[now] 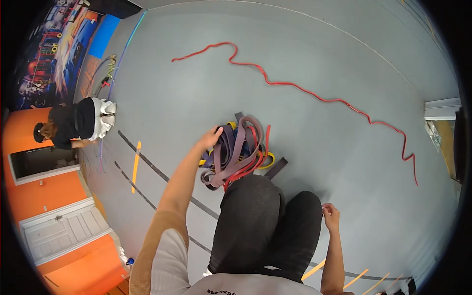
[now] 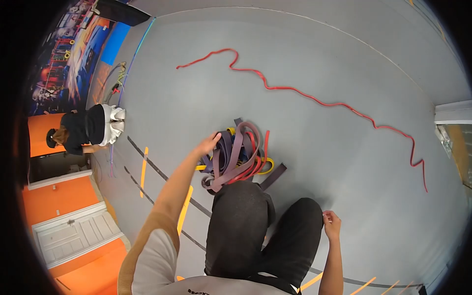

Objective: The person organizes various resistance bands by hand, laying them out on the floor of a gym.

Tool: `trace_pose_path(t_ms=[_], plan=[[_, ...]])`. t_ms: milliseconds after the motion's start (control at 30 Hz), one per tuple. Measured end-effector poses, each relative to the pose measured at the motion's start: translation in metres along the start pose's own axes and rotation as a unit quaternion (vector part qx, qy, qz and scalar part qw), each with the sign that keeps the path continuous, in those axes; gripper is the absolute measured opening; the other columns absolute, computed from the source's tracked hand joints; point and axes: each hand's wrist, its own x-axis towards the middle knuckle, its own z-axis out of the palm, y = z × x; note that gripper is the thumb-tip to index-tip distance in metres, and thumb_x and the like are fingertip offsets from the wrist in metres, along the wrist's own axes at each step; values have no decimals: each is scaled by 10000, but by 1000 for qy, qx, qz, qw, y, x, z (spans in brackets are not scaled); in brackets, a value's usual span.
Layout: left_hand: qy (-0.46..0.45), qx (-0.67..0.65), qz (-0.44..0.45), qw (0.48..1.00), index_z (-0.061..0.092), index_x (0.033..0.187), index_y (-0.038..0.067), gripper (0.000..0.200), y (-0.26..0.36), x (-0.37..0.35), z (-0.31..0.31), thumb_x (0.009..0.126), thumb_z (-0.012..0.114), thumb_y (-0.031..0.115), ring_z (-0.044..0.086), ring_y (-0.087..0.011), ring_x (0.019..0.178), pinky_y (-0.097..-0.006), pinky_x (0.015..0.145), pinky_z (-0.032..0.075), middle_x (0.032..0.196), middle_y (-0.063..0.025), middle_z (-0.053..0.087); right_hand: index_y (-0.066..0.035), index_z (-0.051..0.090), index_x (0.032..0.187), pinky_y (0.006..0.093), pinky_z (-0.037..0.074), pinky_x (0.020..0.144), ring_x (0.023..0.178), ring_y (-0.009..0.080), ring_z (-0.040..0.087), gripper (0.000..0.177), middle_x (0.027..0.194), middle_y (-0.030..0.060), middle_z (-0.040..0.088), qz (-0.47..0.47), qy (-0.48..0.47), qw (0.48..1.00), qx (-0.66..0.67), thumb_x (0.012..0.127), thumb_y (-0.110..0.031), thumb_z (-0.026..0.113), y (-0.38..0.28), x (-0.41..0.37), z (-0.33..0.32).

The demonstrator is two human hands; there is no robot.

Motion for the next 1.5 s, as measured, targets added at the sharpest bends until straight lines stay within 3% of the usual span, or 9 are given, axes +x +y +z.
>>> trace_pose_path(t_ms=[200, 333, 833, 967, 1100, 1167, 1233, 1333, 1500], plan=[[268, -85, 20, 959, 498, 1149, 131, 505, -24, -74, 54, 739, 695, 350, 545, -300, 1030, -385, 902, 425, 1139, -196, 546, -11, 606, 961, 313, 516, 658, 764, 194, 631, 140, 874, 98, 638, -42, 22, 996, -73, 843, -69, 558, -48, -5, 12], [151, -108, 23, 982, 543, 1084, 121, 428, -41, -78, 35, 684, 628, 246, 636, -341, 774, -410, 747, 499, 757, -172, 648, -26, 599, 989, 347, 507, 717, 829, 251, 622, 169, 920, 126, 622, -83, 41, 989, -119, 831, -61, 551, -59, 0, 31], [201, 121, -154, 960, 633, 845, 40, 173, -270, -243, 59, 690, 600, 108, 648, -354, 808, -432, 731, 492, 812, -184, 660, -79, 612, 1101, 361, 498, 789, 835, 280, 641, 357, 999, 130, 654, -55, 5, 991, -124, 758, -157, 668, -140, 118, 183], [140, 155, -357, 911, 646, 992, 90, 302, -299, -309, 66, 694, 621, 136, 638, -329, 961, -395, 823, 507, 979, -153, 670, -77, 639, 1037, 382, 500, 774, 842, 288, 637, 328, 935, 124, 663, 7, -35, 993, -110, 731, -181, 693, -135, 121, 187], [-315, 321, -457, 767, 551, 1247, 87, 561, -357, -291, 67, 742, 666, 302, 468, -274, 1248, -410, 1005, 403, 1306, -144, 522, -111, 662, 985, 414, 495, 777, 877, 293, 627, 306, 943, 116, 659, 40, -78, 968, -234, 697, -202, 712, -173, 108, 161], [68, 365, -297, 880, 473, 1314, 57, 614, -238, -261, 47, 795, 630, 343, 357, -280, 1327, -395, 1100, 261, 1365, -171, 453, -124, 665, 978, 415, 488, 797, 915, 292, 613, 305, 982, 107, 645, 64, -118, 947, -293, 687, -205, 710, -186, 104, 161], [294, 290, -27, 910, 574, 1131, 19, 387, -152, -223, 40, 790, 591, 198, 488, -347, 1149, -419, 979, 391, 1194, -209, 537, -158, 683, 963, 404, 448, 847, 1021, 264, 541, 275, 1040, 81, 576, -255, 48, 936, -236, 695, -218, 697, -193, 104, 172], [193, 5, 198, 961, 595, 972, -12, 203, -7, -190, 58, 794, 556, 76, 559, -365, 991, -403, 851, 452, 972, -211, 600, -178, 687, 941, 379, 396, 861, 1066, 232, 466, 232, 1044, 72, 506, -319, -50, 871, -369, 711, -211, 677, -196, 111, 196], [24, 179, 494, 850, 553, 1100, 61, 372, 40, -139, 134, 746, 642, 134, 526, -257, 1066, -369, 857, 418, 1108, -99, 554, -155, 673, 914, 364, 368, 837, 1038, 214, 460, 178, 1030, 72, 499, -338, -86, 818, -457, 739, -182, 656, -187, 110, 198]])
